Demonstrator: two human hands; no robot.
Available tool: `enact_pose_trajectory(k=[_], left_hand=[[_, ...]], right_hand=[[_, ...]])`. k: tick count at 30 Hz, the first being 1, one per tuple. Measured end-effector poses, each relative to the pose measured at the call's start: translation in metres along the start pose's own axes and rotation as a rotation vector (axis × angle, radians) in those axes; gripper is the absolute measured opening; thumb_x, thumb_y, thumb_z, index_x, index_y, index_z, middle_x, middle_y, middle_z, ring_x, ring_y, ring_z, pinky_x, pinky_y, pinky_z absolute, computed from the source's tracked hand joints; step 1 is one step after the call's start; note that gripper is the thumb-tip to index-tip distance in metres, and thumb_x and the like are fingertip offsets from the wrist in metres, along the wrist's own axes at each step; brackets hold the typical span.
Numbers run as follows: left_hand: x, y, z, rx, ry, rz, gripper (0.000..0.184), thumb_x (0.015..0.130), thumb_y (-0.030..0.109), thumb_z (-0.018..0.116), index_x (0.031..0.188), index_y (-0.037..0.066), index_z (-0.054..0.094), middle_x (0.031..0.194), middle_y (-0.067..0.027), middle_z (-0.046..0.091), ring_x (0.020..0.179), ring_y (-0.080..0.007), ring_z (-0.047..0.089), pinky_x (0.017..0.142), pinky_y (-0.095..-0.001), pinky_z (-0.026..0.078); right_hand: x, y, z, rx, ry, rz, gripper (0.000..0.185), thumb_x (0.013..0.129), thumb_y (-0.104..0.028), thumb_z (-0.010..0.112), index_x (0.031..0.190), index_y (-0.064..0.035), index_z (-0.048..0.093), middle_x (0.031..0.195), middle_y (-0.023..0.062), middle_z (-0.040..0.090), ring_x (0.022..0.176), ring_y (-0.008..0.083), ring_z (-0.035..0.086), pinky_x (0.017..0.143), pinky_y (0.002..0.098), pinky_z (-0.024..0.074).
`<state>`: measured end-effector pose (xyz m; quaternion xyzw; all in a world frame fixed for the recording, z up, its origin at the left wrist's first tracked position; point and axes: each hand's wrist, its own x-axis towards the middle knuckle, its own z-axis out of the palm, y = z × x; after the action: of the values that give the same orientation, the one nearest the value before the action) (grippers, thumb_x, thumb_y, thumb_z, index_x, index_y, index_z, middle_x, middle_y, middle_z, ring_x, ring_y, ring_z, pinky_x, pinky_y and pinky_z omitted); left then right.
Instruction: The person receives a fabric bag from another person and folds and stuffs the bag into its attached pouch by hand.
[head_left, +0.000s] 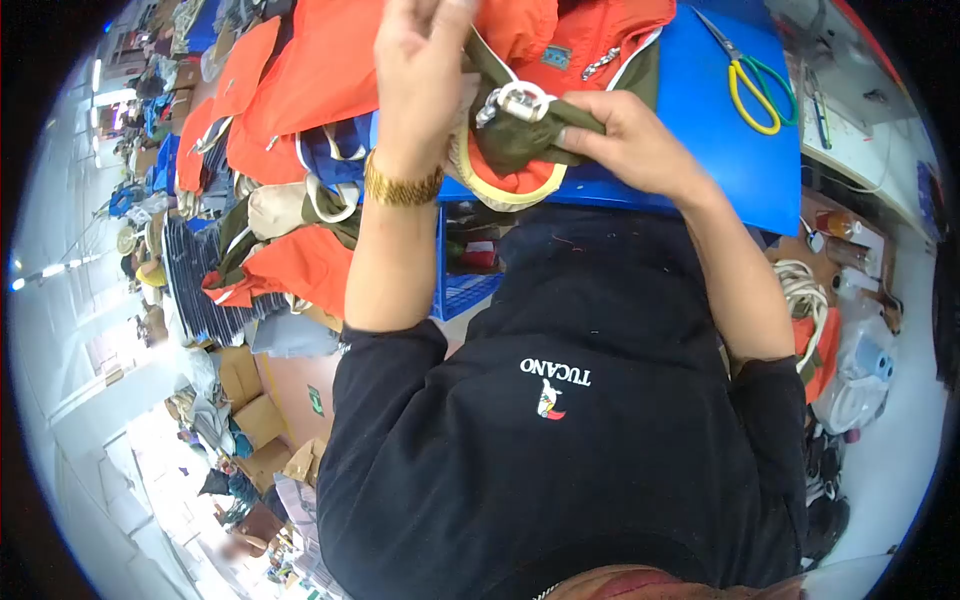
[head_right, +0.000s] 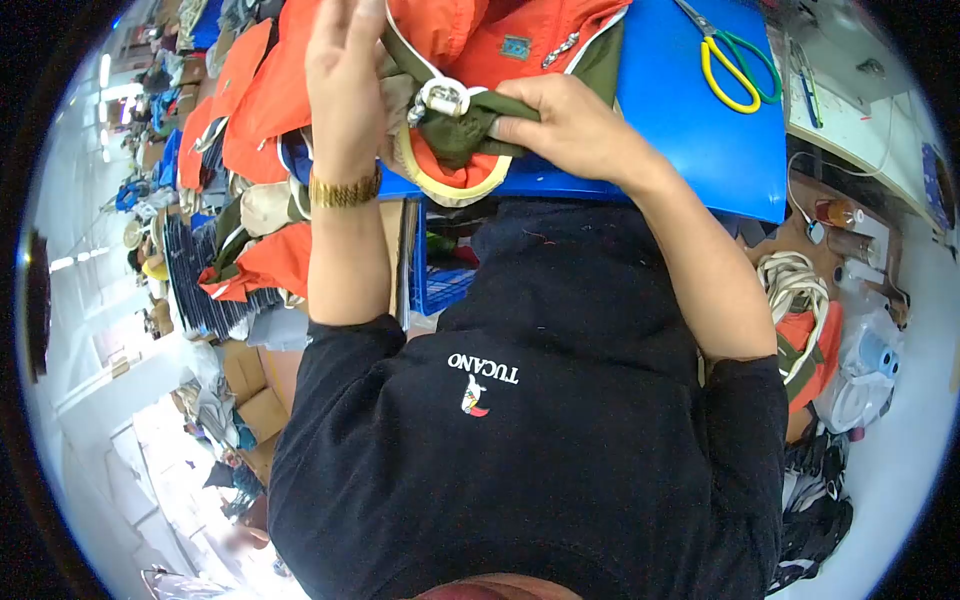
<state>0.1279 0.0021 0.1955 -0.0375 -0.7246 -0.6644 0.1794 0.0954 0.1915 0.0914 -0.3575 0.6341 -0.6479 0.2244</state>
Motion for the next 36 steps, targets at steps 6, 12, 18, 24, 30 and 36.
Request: enact_pose_trajectory(k=[6, 12, 18, 24, 30, 36], left_hand=[[-0.002, -0.020, 0.002, 1.062, -0.711, 0.524, 0.053, 0.076, 0.038, 0.086, 0.115, 0.007, 0.067, 0.104, -0.0153, 0.070, 0.098, -0.0353, 0.067, 0.093, -0.0395, 0.053], [0.028, -0.049, -0.001, 0.565, -0.776, -0.130, 0.026, 0.094, 0.017, 0.076, 0.114, 0.000, 0.073, 0.099, -0.0050, 0.075, 0.087, -0.0093, 0.066, 0.081, -0.0275, 0.055], [0.015, -0.057, 0.033, 0.143, -0.700, -0.286, 0.023, 0.097, 0.008, 0.071, 0.117, -0.004, 0.072, 0.105, -0.0029, 0.075, 0.094, -0.0069, 0.066, 0.085, -0.0242, 0.054], [0.008, -0.075, 0.033, 0.039, -0.533, -0.460, 0.022, 0.098, 0.013, 0.070, 0.114, -0.003, 0.073, 0.102, -0.0037, 0.075, 0.090, -0.0081, 0.067, 0.081, -0.0251, 0.054], [0.000, -0.094, 0.029, 0.035, -0.513, -0.437, 0.023, 0.097, 0.013, 0.071, 0.113, -0.003, 0.073, 0.102, -0.0048, 0.075, 0.089, -0.0095, 0.068, 0.081, -0.0255, 0.055], [-0.003, -0.094, 0.031, 0.045, -0.493, -0.408, 0.022, 0.097, 0.013, 0.072, 0.111, -0.003, 0.073, 0.102, -0.0043, 0.075, 0.090, -0.0098, 0.067, 0.082, -0.0260, 0.054]], right_hand=[[-0.008, -0.024, -0.044, -0.259, 0.085, 0.047, 0.027, 0.086, -0.011, 0.073, 0.109, 0.0013, 0.071, 0.089, 0.0060, 0.073, 0.082, 0.0131, 0.067, 0.075, 0.0299, 0.0530], [-0.059, -0.045, -0.039, -0.258, 0.604, 0.070, 0.024, 0.093, -0.025, 0.077, 0.098, -0.0011, 0.074, 0.082, 0.0007, 0.069, 0.076, 0.0075, 0.063, 0.071, 0.0258, 0.0521], [-0.077, -0.007, -0.006, 0.190, 0.500, 0.293, 0.027, 0.094, -0.022, 0.075, 0.105, 0.0020, 0.072, 0.092, 0.0038, 0.073, 0.083, 0.0066, 0.066, 0.076, 0.0255, 0.0540], [-0.078, 0.014, -0.007, 0.398, 0.483, 0.184, 0.019, 0.096, -0.006, 0.063, 0.111, 0.0024, 0.069, 0.098, 0.0019, 0.072, 0.084, 0.0054, 0.064, 0.077, 0.0236, 0.0522], [-0.082, 0.018, -0.007, 0.381, 0.462, 0.203, 0.017, 0.094, -0.004, 0.062, 0.108, 0.0017, 0.069, 0.092, -0.0012, 0.069, 0.080, 0.0039, 0.061, 0.073, 0.0227, 0.0502], [-0.082, 0.019, -0.007, 0.337, 0.464, 0.223, 0.015, 0.094, -0.005, 0.063, 0.106, 0.0020, 0.069, 0.089, -0.0018, 0.068, 0.077, 0.0034, 0.060, 0.070, 0.0227, 0.0492]])
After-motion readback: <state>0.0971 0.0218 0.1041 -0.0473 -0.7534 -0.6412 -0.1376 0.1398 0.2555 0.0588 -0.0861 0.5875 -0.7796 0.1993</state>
